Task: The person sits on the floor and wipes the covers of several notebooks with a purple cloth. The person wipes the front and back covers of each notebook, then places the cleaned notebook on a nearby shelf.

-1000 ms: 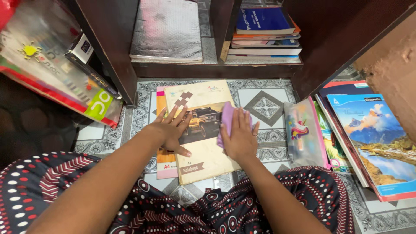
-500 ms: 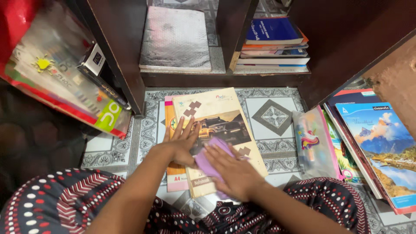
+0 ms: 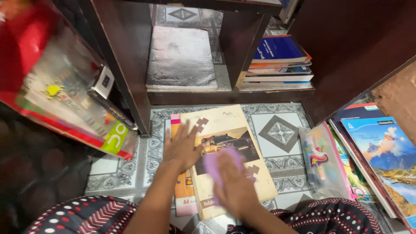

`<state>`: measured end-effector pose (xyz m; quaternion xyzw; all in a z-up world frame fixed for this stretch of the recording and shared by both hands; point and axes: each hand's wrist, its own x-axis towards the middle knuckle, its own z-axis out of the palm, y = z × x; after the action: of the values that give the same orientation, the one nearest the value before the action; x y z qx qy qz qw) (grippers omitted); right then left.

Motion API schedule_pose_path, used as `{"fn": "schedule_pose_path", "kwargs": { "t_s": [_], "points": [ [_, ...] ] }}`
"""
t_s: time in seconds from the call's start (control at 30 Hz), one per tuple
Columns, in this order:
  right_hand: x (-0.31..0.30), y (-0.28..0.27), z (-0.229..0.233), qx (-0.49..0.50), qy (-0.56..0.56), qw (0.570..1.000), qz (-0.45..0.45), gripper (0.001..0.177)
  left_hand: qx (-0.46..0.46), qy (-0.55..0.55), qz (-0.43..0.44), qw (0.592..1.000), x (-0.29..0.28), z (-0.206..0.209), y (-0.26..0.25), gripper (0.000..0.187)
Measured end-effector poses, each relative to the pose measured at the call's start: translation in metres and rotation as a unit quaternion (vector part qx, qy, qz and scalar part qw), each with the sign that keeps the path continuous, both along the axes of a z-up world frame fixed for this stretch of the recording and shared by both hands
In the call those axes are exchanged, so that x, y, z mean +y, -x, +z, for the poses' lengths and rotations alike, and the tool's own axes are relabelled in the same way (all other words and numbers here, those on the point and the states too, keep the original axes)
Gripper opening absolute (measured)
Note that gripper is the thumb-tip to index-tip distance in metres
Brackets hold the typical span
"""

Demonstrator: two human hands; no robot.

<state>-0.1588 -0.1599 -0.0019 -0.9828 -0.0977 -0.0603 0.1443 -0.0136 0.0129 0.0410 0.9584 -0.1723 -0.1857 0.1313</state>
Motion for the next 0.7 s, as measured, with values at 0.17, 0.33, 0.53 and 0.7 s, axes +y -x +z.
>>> {"fn": "schedule_pose_path", "kwargs": {
  "t_s": [0.17,0.33,0.53,0.7],
  "points": [
    [-0.019,-0.016,0.005,0.054,0.031,0.987,0.151,0.073,-0.072,-0.042,0.017,0.996,0.005,-0.030,-0.019,0.081],
    [-0.060,-0.031,-0.003,0.027,-0.018,0.983,-0.182,0.074,-0.124,0.012,0.045,0.991,0.008,-0.044,-0.022,0.076],
    [-0.042,-0.022,-0.005,-0.013,0.058,0.988,-0.145,0.073,-0.041,-0.083,-0.022,0.995,0.019,-0.014,-0.017,0.080],
    [-0.009,-0.010,0.009,0.031,0.058,0.995,0.076,0.069,-0.016,-0.098,-0.047,0.994,0.012,0.011,0.006,0.083]
  ]
}}
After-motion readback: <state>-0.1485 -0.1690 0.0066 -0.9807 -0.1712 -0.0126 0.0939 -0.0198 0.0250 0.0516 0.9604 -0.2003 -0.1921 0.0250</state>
